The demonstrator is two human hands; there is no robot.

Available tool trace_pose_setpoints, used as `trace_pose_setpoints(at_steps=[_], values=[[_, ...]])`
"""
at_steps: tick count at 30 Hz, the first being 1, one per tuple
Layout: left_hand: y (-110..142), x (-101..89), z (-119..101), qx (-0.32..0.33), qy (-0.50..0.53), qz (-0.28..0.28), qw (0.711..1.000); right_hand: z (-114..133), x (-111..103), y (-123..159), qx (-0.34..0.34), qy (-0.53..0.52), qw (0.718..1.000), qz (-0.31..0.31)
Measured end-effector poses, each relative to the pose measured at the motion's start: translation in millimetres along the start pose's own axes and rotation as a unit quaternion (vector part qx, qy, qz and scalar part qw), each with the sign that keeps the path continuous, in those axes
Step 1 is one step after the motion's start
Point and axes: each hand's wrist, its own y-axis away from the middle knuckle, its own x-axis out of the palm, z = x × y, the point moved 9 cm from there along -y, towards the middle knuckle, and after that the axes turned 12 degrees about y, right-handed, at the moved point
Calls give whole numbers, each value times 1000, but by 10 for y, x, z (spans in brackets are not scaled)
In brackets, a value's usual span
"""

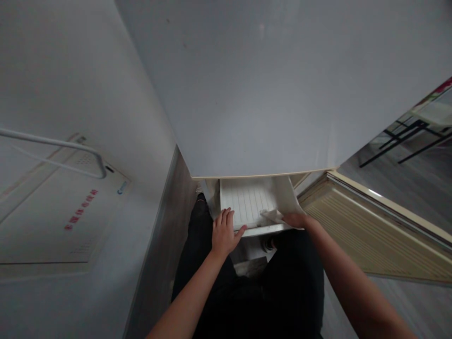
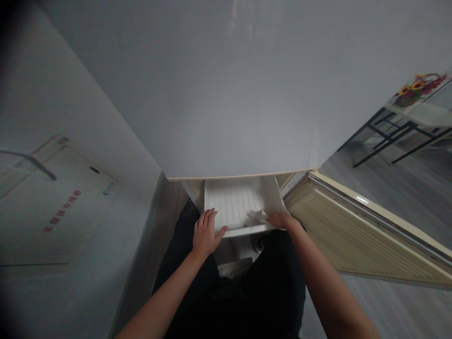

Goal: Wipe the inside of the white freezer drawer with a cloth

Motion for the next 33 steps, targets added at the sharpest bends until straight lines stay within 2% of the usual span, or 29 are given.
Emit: trace_pose_setpoints(at_steps=[2, 4, 6, 8, 9, 10, 11, 13, 15, 17, 19, 23, 25, 27, 30, 33], values=[[-7, -2, -2, -5, 2, 1, 1000, -15, 37, 111, 19, 39, 999, 33], [-15, -1, -6, -5, 2, 4, 1000, 226, 67, 184, 37, 70, 996, 38], [-17, -7, -6, 2, 2, 4, 1000, 703, 96, 225, 41, 73, 996, 2], [0, -17, 4, 20, 15, 0, 1000, 1298, 30, 282, 31, 16, 991, -131], [20, -21, 10, 34, 32, -1, 999, 1622, 47, 316, -3, -21, 984, -178], [47, -26, 25, 49, 54, -2, 997, 1906, 112, 337, -35, -49, 979, -196], [81, -34, 49, 61, 75, -7, 995, 2081, 185, 347, -30, -66, 976, -206], [151, -50, 139, 64, 98, -23, 993, 2274, 300, 356, -31, -77, 972, -221], [206, -51, 246, 46, 92, -39, 994, 2303, 369, 359, -69, -65, 971, -221], [235, -50, 304, 33, 85, -54, 994, 2174, 412, 382, -116, -43, 970, -211], [234, -58, 302, 32, 94, -63, 993, 1860, 436, 420, -109, -27, 973, -203], [188, -86, 228, 35, 126, -62, 989, 915, 401, 590, 27, -31, 972, -233], [171, -115, 195, 39, 132, -68, 988, 409, 372, 709, 113, -43, 959, -257], [163, -144, 169, 48, 129, -77, 987, 4, 352, 804, 175, -52, 943, -278], [159, -164, 138, 67, 125, -88, 986, -303, 331, 851, 207, -70, 924, -313], [157, -173, 125, 78, 122, -94, 985, -392, 343, 842, 241, -111, 902, -340]])
